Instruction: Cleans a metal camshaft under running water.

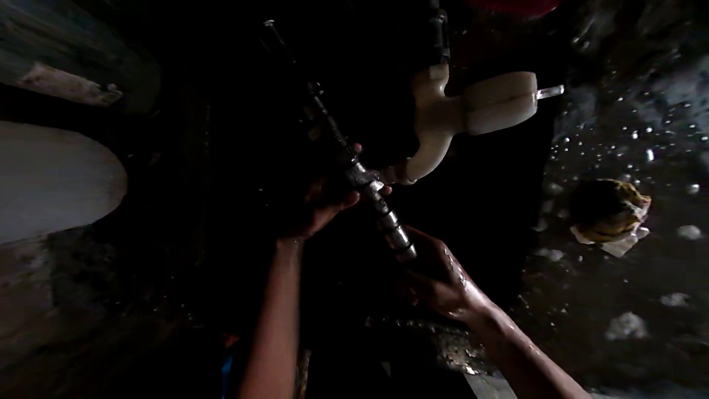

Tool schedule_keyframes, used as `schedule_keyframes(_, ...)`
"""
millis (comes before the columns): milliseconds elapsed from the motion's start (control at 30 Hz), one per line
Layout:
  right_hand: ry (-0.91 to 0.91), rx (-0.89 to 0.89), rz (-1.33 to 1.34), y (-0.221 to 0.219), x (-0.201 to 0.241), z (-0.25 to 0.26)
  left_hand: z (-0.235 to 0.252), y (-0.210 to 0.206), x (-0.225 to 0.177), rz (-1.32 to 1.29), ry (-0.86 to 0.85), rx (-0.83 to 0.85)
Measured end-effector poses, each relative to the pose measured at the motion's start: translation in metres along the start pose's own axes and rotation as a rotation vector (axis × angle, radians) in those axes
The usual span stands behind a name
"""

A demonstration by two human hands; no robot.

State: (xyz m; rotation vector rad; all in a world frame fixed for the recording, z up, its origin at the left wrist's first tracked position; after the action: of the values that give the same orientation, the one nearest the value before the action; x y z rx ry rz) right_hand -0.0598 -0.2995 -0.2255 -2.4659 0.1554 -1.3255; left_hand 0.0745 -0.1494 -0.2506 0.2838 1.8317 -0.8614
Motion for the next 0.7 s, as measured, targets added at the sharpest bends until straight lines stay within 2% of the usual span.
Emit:
schedule_keyframes(67, 0.006, 0.013, -0.001, 0.0, 0.003, -0.004, 0.002, 0.008, -0.002, -0.047, -0.016, -0.071)
schedule_keyframes(200, 0.032, 0.026, 0.009, -0.001, 0.007, -0.016, 0.02, -0.005, -0.015, -0.376, -0.219, -0.016)
schedule_keyframes(300, 0.051, 0.018, -0.025, 0.001, 0.007, -0.027, 0.029, -0.02, -0.023, -0.567, -0.278, -0.15)
schedule_keyframes(400, 0.004, -0.049, -0.078, 0.01, 0.004, -0.042, 0.035, -0.042, -0.03, -0.479, -0.233, -0.373)
schedule_keyframes(500, -0.063, -0.101, -0.101, 0.018, -0.001, -0.062, 0.035, -0.049, -0.009, -0.359, -0.096, -0.529)
schedule_keyframes(567, -0.075, -0.127, -0.1, 0.021, -0.005, -0.077, 0.032, -0.049, 0.004, -0.398, -0.105, -0.457)
schedule_keyframes(633, -0.094, -0.168, -0.152, 0.025, -0.007, -0.091, 0.031, -0.045, 0.011, -0.5, -0.158, -0.292)
schedule_keyframes(700, -0.123, -0.215, -0.256, 0.028, -0.002, -0.102, 0.031, -0.048, 0.011, -0.591, -0.12, -0.251)
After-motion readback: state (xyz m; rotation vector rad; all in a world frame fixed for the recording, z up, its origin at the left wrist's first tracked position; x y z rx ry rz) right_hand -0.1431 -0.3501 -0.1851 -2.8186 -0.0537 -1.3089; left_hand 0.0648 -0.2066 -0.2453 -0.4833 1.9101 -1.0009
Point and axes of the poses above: each hand's wrist, its own z-axis towards the middle knuckle, its own y-axis out of the back of the hand, x = y × z, the point moved 6 cm from there along z, towards the middle knuckle, and after that the axes turned 7 degrees about z, right-handed, at the moved point
